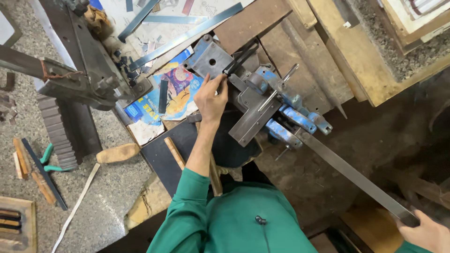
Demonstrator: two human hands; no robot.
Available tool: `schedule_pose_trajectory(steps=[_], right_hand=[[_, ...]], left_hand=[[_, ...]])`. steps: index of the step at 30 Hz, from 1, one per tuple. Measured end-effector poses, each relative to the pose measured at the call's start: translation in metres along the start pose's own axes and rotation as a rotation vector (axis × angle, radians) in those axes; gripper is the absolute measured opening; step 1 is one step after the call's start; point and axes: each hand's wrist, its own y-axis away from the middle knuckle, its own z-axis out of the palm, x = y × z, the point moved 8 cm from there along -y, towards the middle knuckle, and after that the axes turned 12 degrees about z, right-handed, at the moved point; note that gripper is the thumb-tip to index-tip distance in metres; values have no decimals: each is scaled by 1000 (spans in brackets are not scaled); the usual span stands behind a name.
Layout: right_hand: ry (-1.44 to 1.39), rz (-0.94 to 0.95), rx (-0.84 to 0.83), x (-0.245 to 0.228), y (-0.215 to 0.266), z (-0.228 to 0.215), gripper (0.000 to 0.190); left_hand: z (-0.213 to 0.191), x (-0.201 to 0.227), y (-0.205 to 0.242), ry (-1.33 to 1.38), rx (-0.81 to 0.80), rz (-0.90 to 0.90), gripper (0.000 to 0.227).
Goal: The person assembles small wooden blocks with metal inserts, placing them into a wooden tray. They then pick up a larger wooden handle and wrap a white ribbon around it, securing it with a small metal pin.
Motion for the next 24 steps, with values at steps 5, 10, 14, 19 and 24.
schedule_pose_trajectory(steps=[5, 10, 14, 19, 24], right_hand=[[35, -8, 21, 9, 10, 3, 53], [32, -44, 13, 4, 7, 8, 56], [-69, -64, -17, -18, 10, 15, 55], [-107, -32, -154, -21, 16, 27, 52], [-24, -6, -39, 5, 7, 16, 57]], left_hand=[[3, -4, 3, 1, -48, -10, 11], [5, -6, 1, -2, -88, 39, 13], [8, -13, 2, -30, -165, 72, 16], [11, -20, 4, 21, -193, 45, 16], [12, -22, 5, -32, -189, 41, 15]])
